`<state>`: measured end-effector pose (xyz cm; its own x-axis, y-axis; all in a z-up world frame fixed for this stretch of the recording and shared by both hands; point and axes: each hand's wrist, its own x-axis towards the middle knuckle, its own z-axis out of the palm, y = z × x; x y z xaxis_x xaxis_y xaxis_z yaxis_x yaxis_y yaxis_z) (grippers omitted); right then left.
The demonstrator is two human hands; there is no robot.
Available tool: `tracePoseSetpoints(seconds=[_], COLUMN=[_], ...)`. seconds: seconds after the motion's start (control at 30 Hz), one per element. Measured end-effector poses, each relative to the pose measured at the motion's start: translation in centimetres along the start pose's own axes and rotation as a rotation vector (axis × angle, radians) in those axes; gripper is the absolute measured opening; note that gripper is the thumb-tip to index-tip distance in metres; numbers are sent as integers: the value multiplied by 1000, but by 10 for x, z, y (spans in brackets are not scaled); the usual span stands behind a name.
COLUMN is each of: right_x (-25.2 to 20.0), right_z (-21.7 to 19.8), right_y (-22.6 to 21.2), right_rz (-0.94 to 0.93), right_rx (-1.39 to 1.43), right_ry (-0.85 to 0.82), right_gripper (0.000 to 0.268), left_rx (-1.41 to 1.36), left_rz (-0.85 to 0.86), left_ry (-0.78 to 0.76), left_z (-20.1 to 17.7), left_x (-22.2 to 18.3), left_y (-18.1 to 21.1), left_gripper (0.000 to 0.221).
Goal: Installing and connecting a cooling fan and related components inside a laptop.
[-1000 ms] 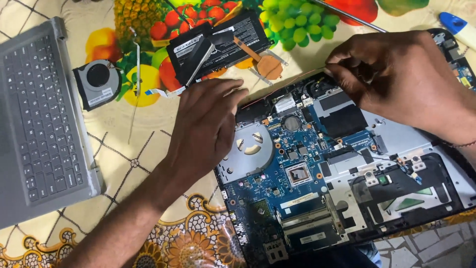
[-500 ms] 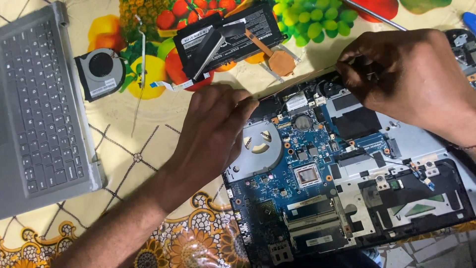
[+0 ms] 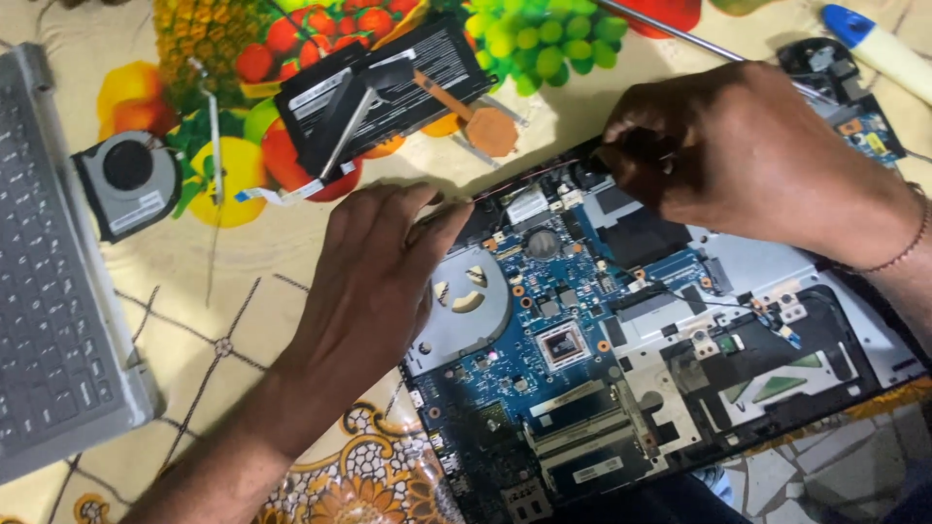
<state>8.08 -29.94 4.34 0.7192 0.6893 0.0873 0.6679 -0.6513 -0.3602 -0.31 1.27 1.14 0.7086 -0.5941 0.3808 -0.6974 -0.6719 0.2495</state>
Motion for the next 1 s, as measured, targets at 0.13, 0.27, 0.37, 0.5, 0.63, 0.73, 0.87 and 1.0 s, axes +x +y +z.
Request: tracePoseSetpoints(seconds=[0.13, 0.27, 0.37, 0.5, 0.63, 0.73, 0.87, 1.0], right_x=[2, 8, 10, 8, 7, 5, 3, 2], right_z=[-1, -5, -4, -5, -7, -3, -4, -3], right_y=[1, -6, -4, -4, -3, 3, 2, 3], right_rz=[56, 112, 172, 180, 138, 85, 113, 104], right_rx=[36, 151, 213, 226, 264, 268, 279, 246], right_ry=[-24, 20, 3, -23, -13, 13, 9, -2], right_gripper=[47, 16, 12, 14, 14, 13, 16, 22], left_rx=[31, 42, 71, 105, 245, 146, 124, -3], left_rz=[-20, -23, 0, -18, -169, -363, -256, -75], left_ry=[-67, -99, -4, -70, -157, -93, -141, -166], left_z=[0, -3, -28, -95, -129, -130, -106, -63], left_x=[0, 4, 12, 16, -48, -49, -13, 24], left_y=[-1, 0, 6, 27, 25, 40, 35, 25], left_gripper=[70, 62, 48, 37, 32, 32, 32, 26])
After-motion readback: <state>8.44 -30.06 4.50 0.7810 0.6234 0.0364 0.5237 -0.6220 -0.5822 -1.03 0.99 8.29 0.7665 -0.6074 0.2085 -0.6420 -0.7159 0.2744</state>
